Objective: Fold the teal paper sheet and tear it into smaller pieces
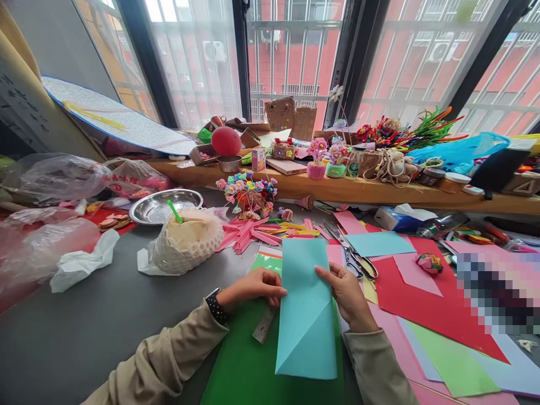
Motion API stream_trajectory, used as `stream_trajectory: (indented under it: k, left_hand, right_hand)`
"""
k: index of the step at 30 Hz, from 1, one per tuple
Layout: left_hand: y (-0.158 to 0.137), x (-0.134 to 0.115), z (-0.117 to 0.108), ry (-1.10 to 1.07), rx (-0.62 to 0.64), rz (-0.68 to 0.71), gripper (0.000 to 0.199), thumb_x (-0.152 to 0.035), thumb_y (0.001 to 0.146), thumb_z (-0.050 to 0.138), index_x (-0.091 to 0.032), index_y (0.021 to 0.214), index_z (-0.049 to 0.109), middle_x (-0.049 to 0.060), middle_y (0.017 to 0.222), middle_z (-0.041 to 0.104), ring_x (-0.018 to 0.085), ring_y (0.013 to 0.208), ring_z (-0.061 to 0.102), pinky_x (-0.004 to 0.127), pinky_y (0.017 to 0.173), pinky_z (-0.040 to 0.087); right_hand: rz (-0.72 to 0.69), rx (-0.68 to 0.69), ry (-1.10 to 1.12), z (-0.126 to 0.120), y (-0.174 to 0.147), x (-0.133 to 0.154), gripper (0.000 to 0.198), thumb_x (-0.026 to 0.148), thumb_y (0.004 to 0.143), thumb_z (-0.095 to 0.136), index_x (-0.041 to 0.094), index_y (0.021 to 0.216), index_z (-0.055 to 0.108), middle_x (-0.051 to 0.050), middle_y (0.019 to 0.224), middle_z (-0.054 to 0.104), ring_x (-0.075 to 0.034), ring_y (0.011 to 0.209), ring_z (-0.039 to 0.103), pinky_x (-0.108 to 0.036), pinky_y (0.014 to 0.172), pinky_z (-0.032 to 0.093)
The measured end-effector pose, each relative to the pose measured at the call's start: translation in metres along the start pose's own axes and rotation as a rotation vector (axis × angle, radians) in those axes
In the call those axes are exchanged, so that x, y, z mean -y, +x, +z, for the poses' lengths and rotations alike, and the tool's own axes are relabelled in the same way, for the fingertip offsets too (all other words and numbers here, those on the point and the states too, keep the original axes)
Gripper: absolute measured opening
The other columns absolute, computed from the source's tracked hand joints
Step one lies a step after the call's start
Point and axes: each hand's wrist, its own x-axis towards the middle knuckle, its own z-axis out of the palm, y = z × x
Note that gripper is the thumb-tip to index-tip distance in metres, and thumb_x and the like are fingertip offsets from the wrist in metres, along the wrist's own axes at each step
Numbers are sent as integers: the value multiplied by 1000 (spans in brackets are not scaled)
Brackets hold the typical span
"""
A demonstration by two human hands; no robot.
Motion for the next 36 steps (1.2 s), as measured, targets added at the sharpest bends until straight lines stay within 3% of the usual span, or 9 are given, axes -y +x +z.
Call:
stream_trajectory:
  k: [3,9,14,21,28,36]
  left_hand:
    - [0,-3,0,-36,-53,13,37,-42,48,70,-11,61,56,-1,55,58,9,53,56,23,58,44]
    - [-1,-6,-1,-198,-300,147,36,-42,53,69,-10,67,61,1,64,59,10,61,55,23,64,44]
    - [-2,-6,-2,-286,-441,185,33,-40,54,69,-10,68,62,1,66,58,9,62,54,22,65,43]
    - [-2,-5,-1,-286,-413,202,32,-39,53,70,-9,62,60,0,60,55,9,58,52,23,62,43]
    - [1,0,2,-234,-312,183,37,-41,52,69,-11,49,48,-6,50,43,5,49,43,19,55,39]
    - [-1,-2,3,-255,-300,140,35,-42,51,70,-11,56,54,-3,56,50,7,53,48,19,57,40]
  right_hand:
    - [-1,19,-10,0,0,-1,26,25,59,69,16,82,61,-3,73,68,-16,63,63,-22,55,50]
    - [43,153,-29,4,2,-12,27,27,61,68,16,84,60,-3,74,68,-18,66,63,-27,61,50]
    - [59,180,-66,8,5,-18,33,30,58,69,15,86,61,-4,76,67,-18,66,62,-28,60,48]
    - [60,195,-83,8,5,-17,32,34,60,67,19,87,61,-2,78,66,-17,66,60,-28,60,47]
    - [10,75,-73,3,8,-18,19,36,62,65,19,68,59,4,56,58,-10,48,52,-20,44,40]
    - [-22,80,-107,3,9,-19,26,40,59,66,18,68,57,1,59,60,-13,51,55,-23,46,42]
